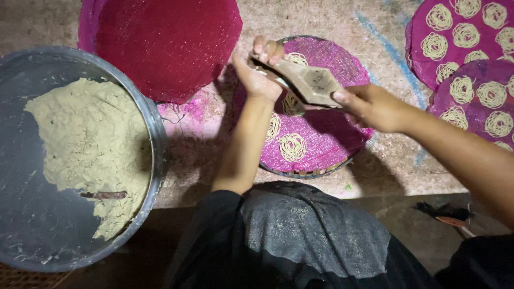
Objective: The person sits at a low table and uses a wooden hand press to extrude dough from a large basin into coiled noodle nests on round pink trays. They load dough into the press, squeeze it over the tray, place the formed nests, and repeat the cycle, occasionally repositioning trays and scraping dough with a stick.
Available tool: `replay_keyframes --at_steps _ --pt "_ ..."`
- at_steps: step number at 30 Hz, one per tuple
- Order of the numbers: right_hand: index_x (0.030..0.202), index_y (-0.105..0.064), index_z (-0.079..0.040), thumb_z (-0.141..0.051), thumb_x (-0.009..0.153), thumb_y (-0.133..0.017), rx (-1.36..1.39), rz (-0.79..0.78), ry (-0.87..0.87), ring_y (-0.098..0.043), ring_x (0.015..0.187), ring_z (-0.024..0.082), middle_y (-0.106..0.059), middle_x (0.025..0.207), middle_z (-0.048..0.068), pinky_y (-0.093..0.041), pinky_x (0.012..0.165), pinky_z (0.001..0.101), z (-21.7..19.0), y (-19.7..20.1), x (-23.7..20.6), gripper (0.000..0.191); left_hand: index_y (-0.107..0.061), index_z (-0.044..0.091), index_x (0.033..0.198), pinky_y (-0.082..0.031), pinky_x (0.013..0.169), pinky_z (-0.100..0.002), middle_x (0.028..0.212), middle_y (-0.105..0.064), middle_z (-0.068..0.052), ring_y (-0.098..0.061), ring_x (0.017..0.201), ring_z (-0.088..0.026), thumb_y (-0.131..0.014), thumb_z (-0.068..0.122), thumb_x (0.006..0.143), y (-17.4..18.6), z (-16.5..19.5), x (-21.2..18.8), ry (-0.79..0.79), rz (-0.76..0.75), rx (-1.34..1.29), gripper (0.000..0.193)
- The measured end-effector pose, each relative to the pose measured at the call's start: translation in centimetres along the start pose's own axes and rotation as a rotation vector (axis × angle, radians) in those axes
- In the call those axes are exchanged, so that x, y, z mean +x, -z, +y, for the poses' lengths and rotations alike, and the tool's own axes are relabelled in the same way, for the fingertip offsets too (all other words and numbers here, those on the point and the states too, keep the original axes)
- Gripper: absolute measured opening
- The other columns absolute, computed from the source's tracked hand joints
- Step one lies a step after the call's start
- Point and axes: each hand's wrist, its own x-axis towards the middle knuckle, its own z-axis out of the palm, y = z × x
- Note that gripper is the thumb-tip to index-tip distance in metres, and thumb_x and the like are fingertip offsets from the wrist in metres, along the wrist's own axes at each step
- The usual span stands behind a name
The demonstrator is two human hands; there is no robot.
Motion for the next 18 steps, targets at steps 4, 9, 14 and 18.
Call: replay_keyframes --at_steps 4,9,14,18 --pt "0.123 -0.064 0.001 -0.064 0.102 -0.042 -0.117 0.19 0.041 -0.063 0.075 0.024 -0.068 0.082 0.012 -0.054 0.074 0.0458 1.7 1.4 0.7 0.072 -0.048 0.018 0.08 -0.044 0.079 -0.038 0.069 -0.045 0.003 -0.047 0.069 -0.016 -0.044 0.059 0.103 -0.8 -1.8 1.6 -0.04 -0.042 -0.048 0.047" --pt "0.11 -0.068 -0.001 -0.059 0.1 -0.049 0.083 0.197 0.04 -0.057 0.07 0.022 -0.063 0.076 0.012 -0.048 0.066 0.0422 2.7 1.8 1.4 0.062 -0.054 0.01 0.088 -0.048 0.084 -0.039 0.081 -0.056 -0.004 -0.056 0.079 -0.021 -0.04 0.06 0.095 -2.0 -0.5 2.7 0.164 0.133 0.029 0.052" --pt "0.101 -0.068 0.002 -0.054 0.105 -0.05 0.105 0.173 0.091 -0.056 0.069 0.02 -0.06 0.075 0.011 -0.048 0.064 0.0392 3.1 1.8 1.1 0.058 -0.058 0.01 0.115 -0.03 0.046 -0.029 0.096 -0.067 -0.005 -0.049 0.059 -0.009 -0.022 0.055 0.106 0.3 -0.7 0.0 0.701 0.368 1.036 0.058" --pt "0.107 -0.065 -0.006 -0.05 0.102 -0.05 0.119 0.235 0.059 -0.057 0.066 0.019 -0.062 0.074 0.008 -0.048 0.063 0.0387 3.5 1.2 1.8 0.047 -0.06 0.012 0.128 -0.022 0.034 -0.024 0.096 -0.075 -0.011 -0.034 0.041 -0.007 -0.008 0.061 0.102 2.6 -1.2 -1.2 0.773 0.296 1.024 0.076"
